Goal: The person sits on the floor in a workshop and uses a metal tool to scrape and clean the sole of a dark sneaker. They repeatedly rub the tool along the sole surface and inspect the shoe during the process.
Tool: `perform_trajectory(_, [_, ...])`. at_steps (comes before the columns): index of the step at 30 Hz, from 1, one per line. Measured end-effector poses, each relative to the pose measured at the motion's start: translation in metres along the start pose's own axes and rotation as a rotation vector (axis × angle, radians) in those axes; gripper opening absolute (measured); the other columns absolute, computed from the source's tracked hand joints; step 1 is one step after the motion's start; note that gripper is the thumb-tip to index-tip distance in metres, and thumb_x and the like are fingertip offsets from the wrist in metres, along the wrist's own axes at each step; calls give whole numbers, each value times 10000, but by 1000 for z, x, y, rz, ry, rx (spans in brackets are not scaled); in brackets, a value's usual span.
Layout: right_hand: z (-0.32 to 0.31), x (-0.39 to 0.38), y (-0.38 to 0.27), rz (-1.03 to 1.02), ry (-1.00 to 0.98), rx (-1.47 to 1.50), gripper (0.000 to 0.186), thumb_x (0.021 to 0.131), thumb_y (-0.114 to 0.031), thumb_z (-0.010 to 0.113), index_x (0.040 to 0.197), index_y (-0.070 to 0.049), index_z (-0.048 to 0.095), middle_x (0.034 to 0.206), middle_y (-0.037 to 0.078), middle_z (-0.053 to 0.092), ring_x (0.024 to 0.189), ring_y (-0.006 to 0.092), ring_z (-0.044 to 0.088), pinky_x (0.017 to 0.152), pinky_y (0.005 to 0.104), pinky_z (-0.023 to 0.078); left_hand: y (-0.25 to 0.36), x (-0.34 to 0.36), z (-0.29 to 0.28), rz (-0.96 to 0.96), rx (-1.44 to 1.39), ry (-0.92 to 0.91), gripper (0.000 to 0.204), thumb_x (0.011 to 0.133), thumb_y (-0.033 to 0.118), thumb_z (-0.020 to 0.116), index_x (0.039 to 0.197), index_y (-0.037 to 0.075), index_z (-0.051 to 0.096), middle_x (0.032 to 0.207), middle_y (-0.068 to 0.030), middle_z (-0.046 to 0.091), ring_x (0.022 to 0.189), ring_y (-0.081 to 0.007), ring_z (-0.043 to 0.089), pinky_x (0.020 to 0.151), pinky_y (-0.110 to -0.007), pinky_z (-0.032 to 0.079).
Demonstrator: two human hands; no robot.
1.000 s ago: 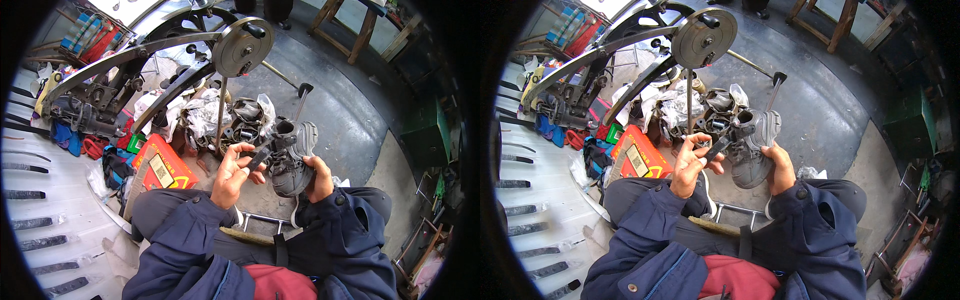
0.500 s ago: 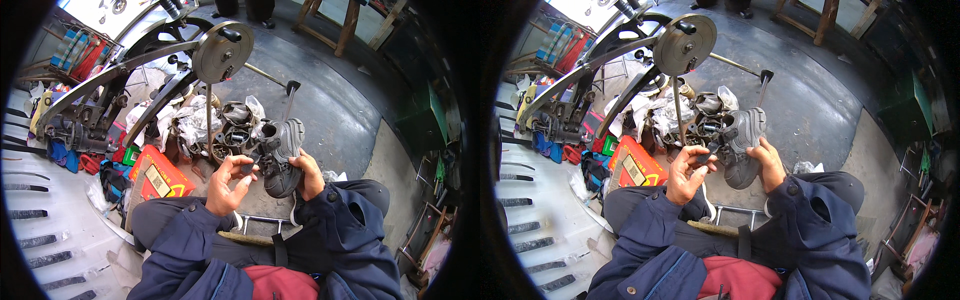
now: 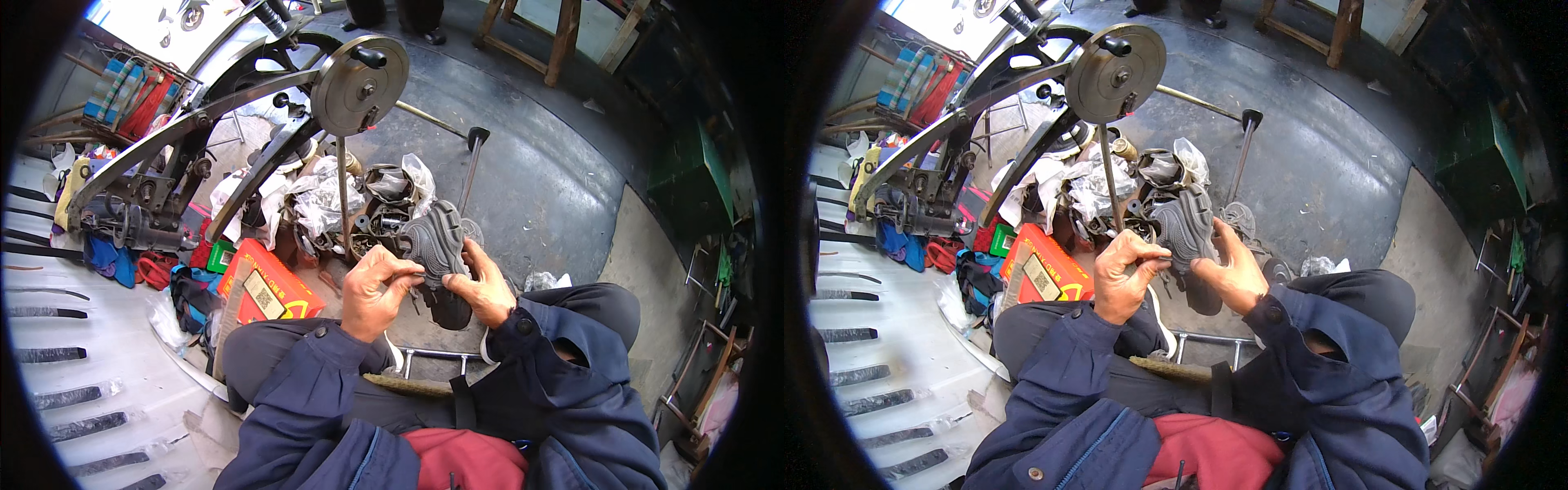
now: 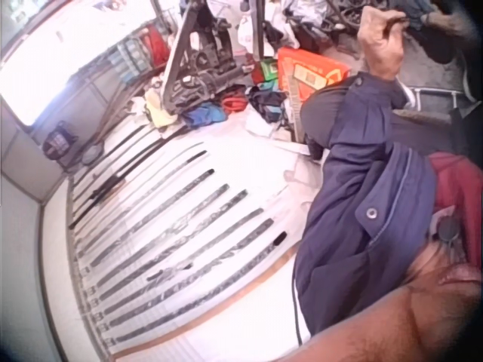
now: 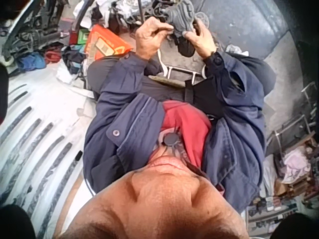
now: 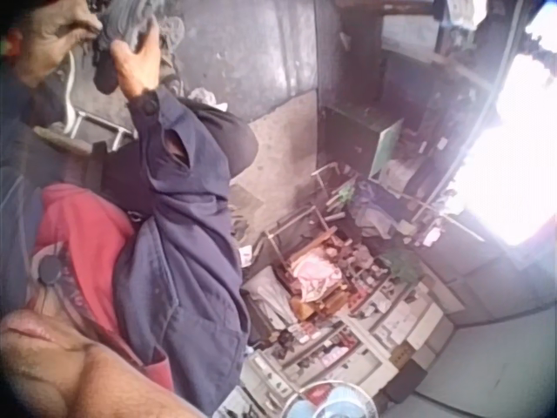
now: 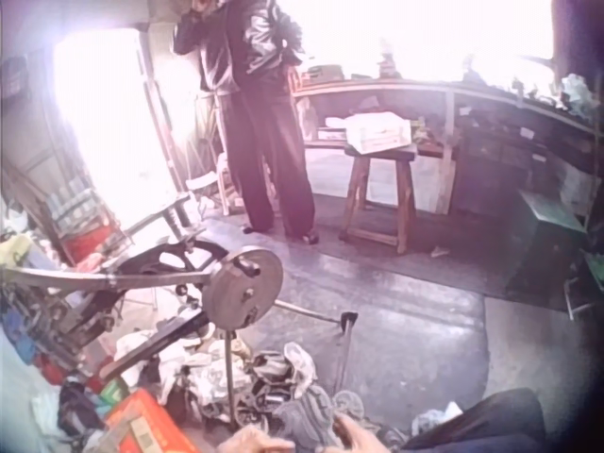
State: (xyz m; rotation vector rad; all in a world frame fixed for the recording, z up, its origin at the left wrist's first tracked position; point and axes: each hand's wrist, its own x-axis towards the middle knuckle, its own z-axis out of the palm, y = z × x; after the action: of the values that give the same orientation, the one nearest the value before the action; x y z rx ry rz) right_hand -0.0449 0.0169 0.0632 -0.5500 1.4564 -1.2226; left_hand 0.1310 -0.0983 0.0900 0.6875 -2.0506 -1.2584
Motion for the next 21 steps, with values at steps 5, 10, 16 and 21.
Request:
perform_trajectory(5, [1,1,10,-70,-60,-9,798,845,-121,722,1524,65,346,1472,197,505,1382,265,458,1163,381,333,-5,-1,5,-170,27,42,246,818,47,812,976,45,624,857,-16,588,735,-98,570,651,-244,479])
perform_trajectory(10, [-2,5,15,-101,-169,6,881,836,-161,733,1549,89,280,1503,273,463,1434,346,417,1170,393,340,-11,-3,15,-327,-47,94,360,813,75,823,1000,48,517,843,-13,561,723,-97,563,664,-261,483])
perform_trajectory(16, [-8,14,16,-35,-1,-35,909,812,-237,728,1534,107,296,1532,301,418,1450,362,395,1180,406,325,-11,-5,19,-248,-65,128,320,838,140,818,973,29,550,958,-76,556,817,-186,604,753,-316,506])
perform_trajectory(21, [-12,12,12,-42,26,161,811,844,-218,685,1501,113,344,1488,264,471,1390,319,453,1149,383,352,-4,-5,17,-82,141,76,286,877,190,782,985,-5,603,979,-111,566,888,-249,599,809,-346,488])
